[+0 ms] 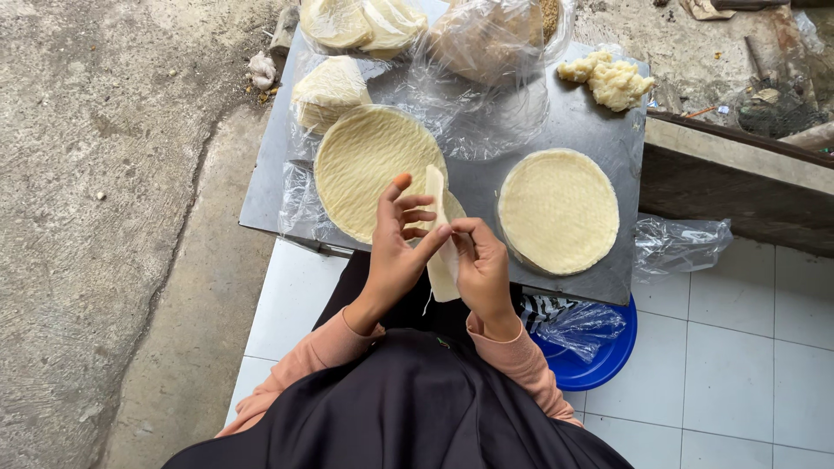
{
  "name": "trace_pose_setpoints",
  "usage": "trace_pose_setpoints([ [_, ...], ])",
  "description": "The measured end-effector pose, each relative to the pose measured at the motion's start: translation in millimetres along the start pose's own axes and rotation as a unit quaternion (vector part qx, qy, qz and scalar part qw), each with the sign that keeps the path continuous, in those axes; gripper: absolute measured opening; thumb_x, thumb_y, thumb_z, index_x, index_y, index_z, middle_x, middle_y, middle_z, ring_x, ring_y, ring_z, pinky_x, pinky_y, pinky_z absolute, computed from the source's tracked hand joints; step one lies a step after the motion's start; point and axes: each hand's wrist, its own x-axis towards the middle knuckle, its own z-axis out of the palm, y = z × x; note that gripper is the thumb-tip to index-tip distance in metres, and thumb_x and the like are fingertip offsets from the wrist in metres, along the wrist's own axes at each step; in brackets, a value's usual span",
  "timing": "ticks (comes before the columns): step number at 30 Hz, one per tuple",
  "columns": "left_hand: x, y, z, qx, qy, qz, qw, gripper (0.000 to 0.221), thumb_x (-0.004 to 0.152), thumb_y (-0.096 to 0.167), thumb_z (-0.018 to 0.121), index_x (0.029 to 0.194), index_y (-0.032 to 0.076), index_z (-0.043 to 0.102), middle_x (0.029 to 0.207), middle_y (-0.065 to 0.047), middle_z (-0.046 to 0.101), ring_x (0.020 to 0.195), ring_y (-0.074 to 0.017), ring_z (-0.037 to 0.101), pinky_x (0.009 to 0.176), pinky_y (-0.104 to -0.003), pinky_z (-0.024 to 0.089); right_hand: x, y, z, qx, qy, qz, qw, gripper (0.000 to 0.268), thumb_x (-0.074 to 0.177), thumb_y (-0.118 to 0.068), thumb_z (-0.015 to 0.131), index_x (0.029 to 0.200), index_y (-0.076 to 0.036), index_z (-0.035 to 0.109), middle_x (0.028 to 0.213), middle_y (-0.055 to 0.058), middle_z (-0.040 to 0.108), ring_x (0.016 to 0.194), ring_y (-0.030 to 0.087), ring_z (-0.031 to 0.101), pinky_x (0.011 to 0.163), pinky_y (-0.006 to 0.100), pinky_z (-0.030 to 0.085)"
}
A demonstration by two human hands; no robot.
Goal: The person peels individual thin pastry sheets from a large round stack and separates them into a second pile.
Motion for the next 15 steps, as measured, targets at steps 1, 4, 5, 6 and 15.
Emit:
trace_pose_setpoints([
  [1, 3.2, 1.8, 1.0, -0.012, -0.002, -0.022, 1.000, 0.075, 0.092, 0.006, 0.073, 0.153, 0.003, 0.029, 0.118, -0.009, 0.061, 0.102, -0.0118, 0.062, 0.084, -0.026, 0.054, 0.6, -2.6, 1.2, -0.031, -0.002, -0.018, 0.999, 0.013, 0.105, -0.002, 0.055, 0.111, 0.000, 0.066, 0.096, 0.001, 0.070, 0.090, 0.004, 0.063, 0.081, 0.020, 0.051],
  [4, 11.4, 3.3, 3.8, -0.052, -0.014, -0.064, 0.997, 0.066, 0.099, 0.009, 0.068, 0.156, 0.002, 0.035, 0.115, -0.014, 0.068, 0.101, -0.0142, 0.066, 0.087, -0.027, 0.055, 3.5, -6.6, 3.1, -0.007, 0.018, -0.006, 1.000, 0.012, 0.105, 0.000, 0.055, 0.109, 0.001, 0.066, 0.096, 0.003, 0.069, 0.091, 0.006, 0.062, 0.084, 0.021, 0.051],
  [5, 12.6, 3.0, 4.6, -0.068, -0.019, -0.063, 0.996, 0.065, 0.100, 0.009, 0.067, 0.156, 0.001, 0.035, 0.115, -0.015, 0.068, 0.103, -0.0144, 0.067, 0.090, -0.027, 0.055, 3.4, -6.8, 2.5, -0.003, 0.029, 0.008, 1.000, 0.011, 0.105, 0.000, 0.055, 0.108, 0.001, 0.066, 0.094, 0.003, 0.067, 0.088, 0.006, 0.060, 0.080, 0.021, 0.050],
  [6, 13.1, 2.4, 5.2, -0.085, -0.024, -0.062, 0.994, 0.064, 0.101, 0.009, 0.065, 0.157, 0.001, 0.035, 0.116, -0.015, 0.068, 0.105, -0.0146, 0.067, 0.093, -0.028, 0.056, 3.4, -6.1, 1.9, 0.002, 0.040, 0.021, 0.999, 0.010, 0.106, 0.000, 0.056, 0.107, 0.000, 0.066, 0.091, 0.002, 0.066, 0.085, 0.006, 0.058, 0.077, 0.021, 0.048],
  [15, 3.4, -5.6, 12.4, -0.174, -0.030, -0.121, 0.977, 0.062, 0.096, 0.000, 0.062, 0.152, 0.003, 0.036, 0.112, -0.009, 0.069, 0.101, -0.0123, 0.067, 0.090, -0.027, 0.055, -8.2, 19.1, 0.8, 0.011, 0.046, -0.008, 0.999, 0.017, 0.113, -0.007, 0.042, 0.116, -0.002, 0.058, 0.099, 0.000, 0.062, 0.088, 0.005, 0.054, 0.078, 0.022, 0.046],
])
